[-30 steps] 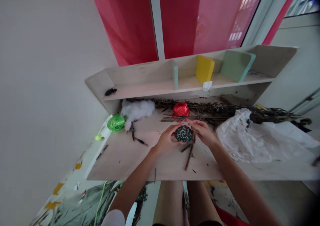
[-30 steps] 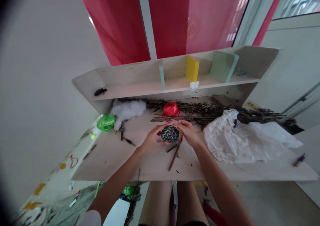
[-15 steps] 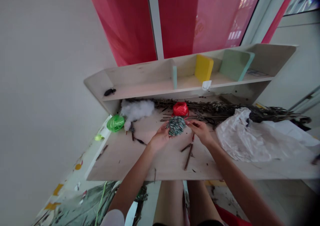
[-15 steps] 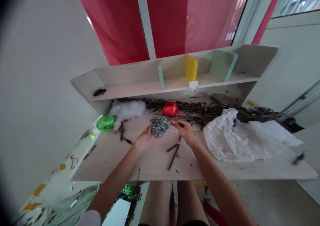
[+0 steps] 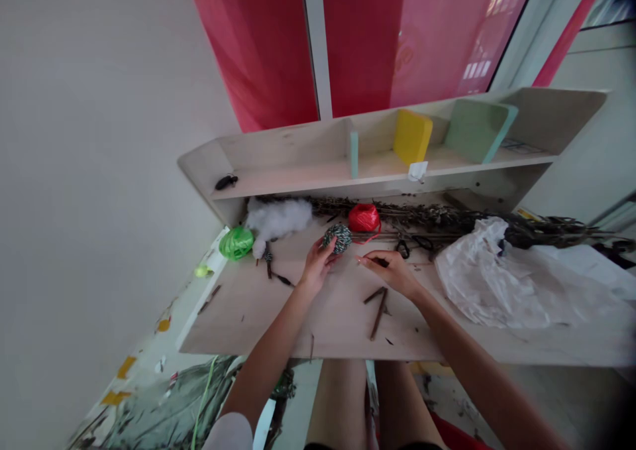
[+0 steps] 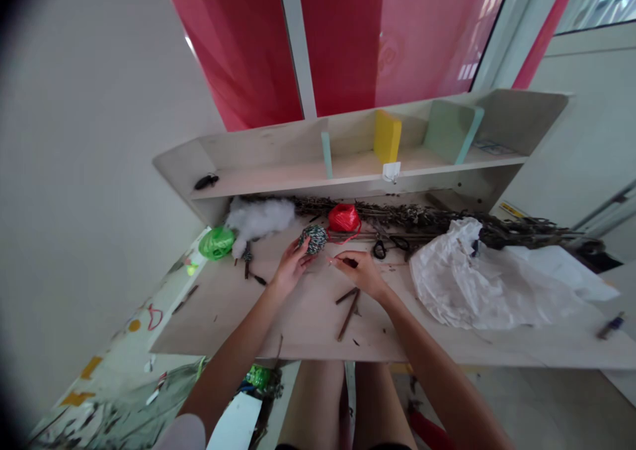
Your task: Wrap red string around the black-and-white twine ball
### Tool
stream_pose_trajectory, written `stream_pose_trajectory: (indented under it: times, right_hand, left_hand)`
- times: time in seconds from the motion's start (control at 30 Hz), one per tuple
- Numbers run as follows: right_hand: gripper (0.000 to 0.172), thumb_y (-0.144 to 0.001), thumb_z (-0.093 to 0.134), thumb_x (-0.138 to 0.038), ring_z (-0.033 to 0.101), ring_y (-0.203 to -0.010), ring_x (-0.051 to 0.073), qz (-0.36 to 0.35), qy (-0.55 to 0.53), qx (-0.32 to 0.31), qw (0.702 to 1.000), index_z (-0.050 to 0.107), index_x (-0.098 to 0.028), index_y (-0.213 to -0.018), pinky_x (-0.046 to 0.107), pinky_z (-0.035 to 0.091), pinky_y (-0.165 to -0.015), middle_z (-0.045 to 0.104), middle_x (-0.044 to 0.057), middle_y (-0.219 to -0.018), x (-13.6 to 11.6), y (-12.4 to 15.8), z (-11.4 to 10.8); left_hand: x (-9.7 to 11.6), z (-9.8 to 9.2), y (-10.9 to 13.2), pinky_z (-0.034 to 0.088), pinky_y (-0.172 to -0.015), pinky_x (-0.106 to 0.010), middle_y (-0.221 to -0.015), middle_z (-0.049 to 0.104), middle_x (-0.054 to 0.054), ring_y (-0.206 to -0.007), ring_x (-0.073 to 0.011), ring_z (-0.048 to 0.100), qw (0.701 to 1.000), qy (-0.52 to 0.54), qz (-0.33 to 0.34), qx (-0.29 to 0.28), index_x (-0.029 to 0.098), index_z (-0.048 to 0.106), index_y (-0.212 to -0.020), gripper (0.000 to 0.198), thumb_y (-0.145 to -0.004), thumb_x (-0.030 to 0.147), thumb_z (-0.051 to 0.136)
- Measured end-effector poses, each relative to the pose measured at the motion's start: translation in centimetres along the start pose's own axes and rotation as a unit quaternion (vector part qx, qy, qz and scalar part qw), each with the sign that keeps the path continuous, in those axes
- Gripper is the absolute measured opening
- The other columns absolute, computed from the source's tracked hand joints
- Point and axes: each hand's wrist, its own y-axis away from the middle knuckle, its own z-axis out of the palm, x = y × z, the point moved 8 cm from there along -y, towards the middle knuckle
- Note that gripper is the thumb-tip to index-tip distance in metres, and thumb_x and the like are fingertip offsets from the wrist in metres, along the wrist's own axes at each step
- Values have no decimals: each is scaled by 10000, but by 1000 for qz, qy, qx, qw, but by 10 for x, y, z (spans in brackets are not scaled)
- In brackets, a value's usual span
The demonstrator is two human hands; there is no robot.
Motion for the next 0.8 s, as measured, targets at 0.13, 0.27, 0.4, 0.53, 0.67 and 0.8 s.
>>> stream_pose_trajectory:
  times: [0.13, 0.27, 0.4, 0.53, 0.67, 0.8]
  right_hand:
    - [394, -712, 631, -565, 367, -506, 101, 12, -23, 3, 1000, 706, -179, -677, 246, 278, -462, 517, 7, -564, -1, 0, -4]
    - [407, -711, 637, -573, 372, -493, 97, 31, -57, 5, 998, 699, -171, -696, 236, 276, -419, 522, 8, -570, 2, 1, -7]
    - [422, -699, 641, -585, 356, -469, 86, 51, -78, 10, 996, 678, -166, -664, 233, 274, -401, 499, -3, -548, 4, 0, -8]
    - [422, -682, 656, -578, 392, -502, 89, 40, -68, 14, 997, 646, -161, -616, 228, 305, -441, 497, -6, -555, 3, -1, -9]
    - [423, -665, 669, -578, 418, -511, 91, 36, -101, 23, 994, 613, -165, -596, 224, 321, -450, 517, -5, -568, 5, -2, -12]
    - [452, -619, 693, -608, 346, -391, 66, 85, -151, 84, 981, 572, -173, -609, 223, 245, -354, 435, -35, -487, 16, 0, -26]
  left_hand:
    - [10, 9, 8, 503, -727, -253, -1163, 623, -86, -847, -150, 627, 986, -128, 106, 13, 176, 611, -1080, 562, -585, 350, 813]
    - [10, 13, 10, 485, -667, -226, -1134, 632, -73, -723, -120, 606, 960, -230, 159, -2, 193, 613, -1136, 673, -519, 329, 844]
    - [7, 18, 13, 496, -670, -259, -1114, 623, -84, -702, -131, 590, 920, -333, 202, -41, 204, 586, -1217, 725, -550, 357, 826]
    - [4, 30, 22, 510, -766, -308, -1183, 574, -87, -772, -159, 608, 874, -411, 233, -112, 246, 575, -1245, 714, -582, 368, 810]
    - [6, 46, 37, 438, -961, -343, -1183, 577, -71, -1041, -233, 577, 831, -452, 271, -180, 285, 602, -1208, 657, -589, 363, 807]
    - [10, 56, 49, 391, -1023, -357, -1221, 563, -70, -1126, -245, 540, 812, -461, 295, -202, 299, 567, -1244, 643, -640, 377, 774]
